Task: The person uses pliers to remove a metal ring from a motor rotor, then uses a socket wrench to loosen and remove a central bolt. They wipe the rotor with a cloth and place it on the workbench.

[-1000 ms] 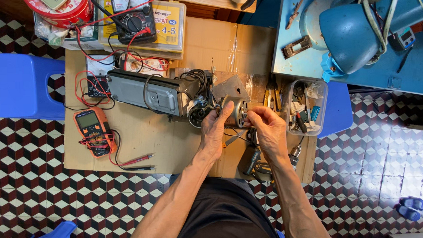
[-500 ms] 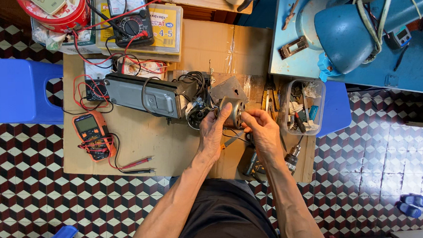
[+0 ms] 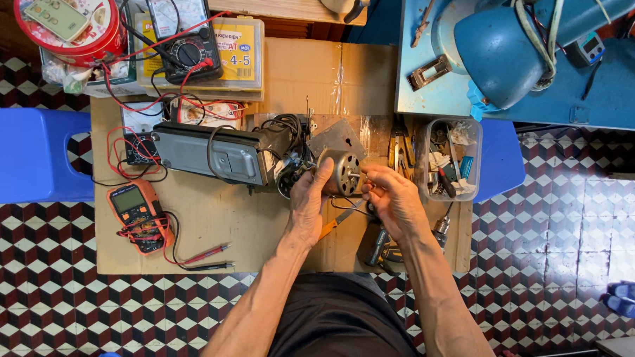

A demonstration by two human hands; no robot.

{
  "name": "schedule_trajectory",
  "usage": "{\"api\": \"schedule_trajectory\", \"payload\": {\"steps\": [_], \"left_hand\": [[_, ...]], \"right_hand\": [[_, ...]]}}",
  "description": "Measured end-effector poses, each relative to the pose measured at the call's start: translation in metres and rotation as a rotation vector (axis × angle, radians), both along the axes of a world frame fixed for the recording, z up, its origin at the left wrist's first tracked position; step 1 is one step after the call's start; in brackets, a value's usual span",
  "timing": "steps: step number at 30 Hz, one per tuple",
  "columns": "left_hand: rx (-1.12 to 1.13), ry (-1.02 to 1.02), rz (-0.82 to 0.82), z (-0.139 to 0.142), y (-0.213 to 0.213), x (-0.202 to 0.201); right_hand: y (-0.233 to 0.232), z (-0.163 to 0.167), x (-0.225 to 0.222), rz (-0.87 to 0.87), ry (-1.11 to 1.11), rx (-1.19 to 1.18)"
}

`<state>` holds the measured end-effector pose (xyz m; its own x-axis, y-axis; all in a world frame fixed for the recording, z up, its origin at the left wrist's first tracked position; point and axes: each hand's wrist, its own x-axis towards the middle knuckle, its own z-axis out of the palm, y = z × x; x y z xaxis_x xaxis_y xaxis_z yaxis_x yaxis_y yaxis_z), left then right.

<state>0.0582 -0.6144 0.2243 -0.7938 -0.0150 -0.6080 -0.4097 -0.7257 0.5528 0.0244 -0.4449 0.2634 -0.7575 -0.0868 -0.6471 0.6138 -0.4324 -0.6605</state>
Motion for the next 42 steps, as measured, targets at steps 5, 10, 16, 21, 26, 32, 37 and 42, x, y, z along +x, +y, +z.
{"api": "schedule_trajectory", "payload": {"steps": [5, 10, 16, 21, 26, 32, 37, 42], "left_hand": [[0.166, -0.015, -0.005, -0.009, -0.013, 0.0], [0.3, 0.002, 0.009, -0.018, -0.02, 0.002], [0.367, -0.055, -0.002, -0.032, -0.02, 0.003], [0.399, -0.059, -0.007, -0.036, -0.017, 0.005], [0.475, -0.045, -0.006, -0.034, -0.018, 0.004], [0.468, -0.035, -0.076, -0.032, -0.024, 0.005], [0.473, -0.058, -0.087, -0.032, -0.029, 0.007], [0.469, -0.083, -0.144, -0.033, -0.034, 0.014]], "right_hand": [[0.002, 0.006, 0.007, -0.076, -0.056, -0.248], [0.004, 0.013, 0.01, 0.014, -0.019, -0.086], [-0.011, 0.019, 0.009, 0.146, 0.085, 0.34], [-0.021, 0.022, 0.007, 0.144, 0.11, 0.429], [-0.022, 0.023, 0.009, 0.221, 0.076, 0.475], [-0.019, 0.019, 0.011, 0.283, 0.048, 0.508], [-0.012, 0.008, 0.019, 0.28, 0.003, 0.502], [-0.005, -0.014, 0.032, 0.233, -0.02, 0.379]]}}
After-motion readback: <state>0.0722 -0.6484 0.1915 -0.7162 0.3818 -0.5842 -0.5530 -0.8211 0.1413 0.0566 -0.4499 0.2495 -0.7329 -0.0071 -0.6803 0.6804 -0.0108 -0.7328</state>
